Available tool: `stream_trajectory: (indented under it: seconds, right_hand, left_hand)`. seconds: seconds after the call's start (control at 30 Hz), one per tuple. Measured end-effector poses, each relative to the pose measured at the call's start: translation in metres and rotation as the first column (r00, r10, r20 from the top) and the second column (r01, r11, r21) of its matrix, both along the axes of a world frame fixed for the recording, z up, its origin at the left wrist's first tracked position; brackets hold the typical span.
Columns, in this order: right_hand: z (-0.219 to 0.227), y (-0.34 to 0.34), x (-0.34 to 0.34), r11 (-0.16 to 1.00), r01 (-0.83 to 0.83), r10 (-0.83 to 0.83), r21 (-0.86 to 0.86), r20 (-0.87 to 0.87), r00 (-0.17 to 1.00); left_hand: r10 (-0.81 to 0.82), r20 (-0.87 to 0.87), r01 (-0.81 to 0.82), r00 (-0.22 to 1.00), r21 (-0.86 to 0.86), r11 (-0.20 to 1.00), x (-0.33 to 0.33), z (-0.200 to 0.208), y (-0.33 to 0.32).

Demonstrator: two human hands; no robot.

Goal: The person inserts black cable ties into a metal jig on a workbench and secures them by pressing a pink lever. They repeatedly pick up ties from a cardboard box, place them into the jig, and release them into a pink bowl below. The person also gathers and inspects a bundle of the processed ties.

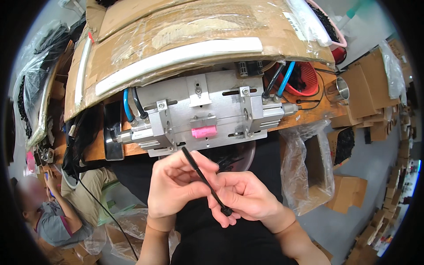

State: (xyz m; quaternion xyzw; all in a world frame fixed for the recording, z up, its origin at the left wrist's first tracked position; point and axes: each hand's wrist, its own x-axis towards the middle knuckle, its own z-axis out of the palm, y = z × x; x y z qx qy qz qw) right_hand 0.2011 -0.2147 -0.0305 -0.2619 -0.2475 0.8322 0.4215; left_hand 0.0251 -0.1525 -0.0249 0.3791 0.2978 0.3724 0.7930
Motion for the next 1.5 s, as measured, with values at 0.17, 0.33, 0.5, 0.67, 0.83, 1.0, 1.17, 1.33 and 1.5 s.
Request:
stream_trajectory:
  seconds: [0.17,0.33,0.5,0.67,0.83,1.0,1.17,1.33,1.5]
  right_hand:
    - [0.0,-0.003,0.006,0.998,-0.012,0.009,-0.06,-0.056,0.998]
    - [0.0,-0.005,0.006,0.999,0.026,-0.029,-0.03,-0.093,0.995]
    - [0.004,-0.01,0.007,0.996,0.072,-0.08,0.059,0.149,0.986]
    - [0.004,-0.012,0.007,0.986,0.108,-0.136,0.13,0.224,0.965]
    - [0.006,-0.013,0.009,0.985,0.107,-0.138,0.138,0.24,0.961]
    - [0.008,-0.013,0.01,0.984,0.097,-0.137,0.15,0.287,0.948]
    - [0.011,-0.016,0.008,0.97,0.126,-0.196,0.209,0.357,0.914]
    - [0.01,-0.018,0.007,0.938,0.13,-0.265,0.322,0.42,0.868]
    - [0.013,-0.016,0.007,0.937,0.152,-0.288,0.315,0.45,0.845]
  left_hand:
    - [-0.026,0.257,0.019,0.966,0.029,0.999,0.003,-0.024,-0.009]
    - [-0.048,0.273,0.05,0.961,-0.002,0.999,0.006,-0.027,-0.01]
    - [-0.085,0.265,0.1,0.96,-0.044,0.994,0.005,-0.025,-0.008]
    - [-0.084,0.228,0.084,0.97,0.009,0.996,0.006,-0.024,-0.008]
    - [-0.089,0.237,0.088,0.967,0.014,0.996,0.008,-0.023,-0.008]
    - [-0.09,0.259,0.096,0.962,-0.011,0.995,0.01,-0.025,-0.008]
    - [-0.138,0.336,0.163,0.932,-0.047,0.986,0.009,-0.027,-0.006]
    - [-0.142,0.353,0.201,0.925,-0.138,0.97,0.01,-0.022,-0.005]
    - [-0.101,0.337,0.188,0.936,-0.236,0.953,0.012,-0.017,-0.005]
